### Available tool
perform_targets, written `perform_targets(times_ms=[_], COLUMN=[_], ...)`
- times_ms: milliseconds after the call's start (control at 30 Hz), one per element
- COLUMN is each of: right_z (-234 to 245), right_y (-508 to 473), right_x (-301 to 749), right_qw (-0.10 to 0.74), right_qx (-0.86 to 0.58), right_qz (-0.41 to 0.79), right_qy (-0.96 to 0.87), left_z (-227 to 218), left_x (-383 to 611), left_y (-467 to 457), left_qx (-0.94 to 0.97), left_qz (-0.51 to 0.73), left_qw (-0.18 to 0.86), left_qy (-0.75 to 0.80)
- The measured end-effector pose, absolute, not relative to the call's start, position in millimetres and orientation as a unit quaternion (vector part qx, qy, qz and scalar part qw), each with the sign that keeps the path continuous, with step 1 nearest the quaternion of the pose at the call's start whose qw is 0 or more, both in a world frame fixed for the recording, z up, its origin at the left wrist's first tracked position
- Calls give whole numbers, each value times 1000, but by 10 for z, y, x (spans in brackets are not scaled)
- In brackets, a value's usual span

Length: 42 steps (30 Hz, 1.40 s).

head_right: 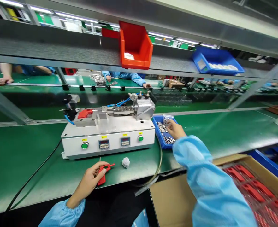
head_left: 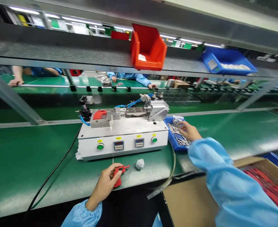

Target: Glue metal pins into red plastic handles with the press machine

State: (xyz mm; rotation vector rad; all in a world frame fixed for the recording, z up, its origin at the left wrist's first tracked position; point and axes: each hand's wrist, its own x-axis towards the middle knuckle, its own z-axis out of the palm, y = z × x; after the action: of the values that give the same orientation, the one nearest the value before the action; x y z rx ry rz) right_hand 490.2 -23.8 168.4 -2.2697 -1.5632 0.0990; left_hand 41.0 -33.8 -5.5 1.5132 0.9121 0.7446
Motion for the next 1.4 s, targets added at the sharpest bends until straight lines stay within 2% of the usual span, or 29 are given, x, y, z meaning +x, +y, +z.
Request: perform_targets(times_ms=[67, 133, 233, 367, 533, 733, 967, 1100, 1300, 1400], right_z=[1937, 2169, 2385, 2386, 2227, 2119, 2047, 2069, 2143, 2156], right_y=[-306, -338, -231, 317, 1273, 1777, 1657, 1620, 1755, 1874], right_x=[4695, 4403, 3855, 3114, 2503, 2301, 2361, 2340, 2205, 2015], right_qw=[276, 313, 307, 308, 335, 270, 202, 137, 164, 137], right_qx=[-721, -646, -562, -482, -451, -517, -493, -487, -465, -453], right_qz=[9, 7, 52, 107, 61, 0, -105, -118, -116, -98], right_qy=[-636, -696, -766, -813, -825, -812, -840, -855, -862, -875], left_z=[-20, 21, 79, 115, 95, 144, 292, 321, 270, 235], left_x=[455, 500, 532, 522, 522, 510, 454, 438, 443, 454], left_y=[-327, -296, -234, -199, -209, -181, -178, -190, -172, -157], left_qx=[647, 651, 656, 657, 649, 660, 670, 671, 664, 655], left_qz=[320, 327, 336, 342, 358, 349, 327, 319, 324, 334], left_qw=[573, 566, 554, 546, 545, 528, 527, 534, 537, 545], left_qy=[388, 387, 387, 391, 392, 403, 408, 404, 408, 403])
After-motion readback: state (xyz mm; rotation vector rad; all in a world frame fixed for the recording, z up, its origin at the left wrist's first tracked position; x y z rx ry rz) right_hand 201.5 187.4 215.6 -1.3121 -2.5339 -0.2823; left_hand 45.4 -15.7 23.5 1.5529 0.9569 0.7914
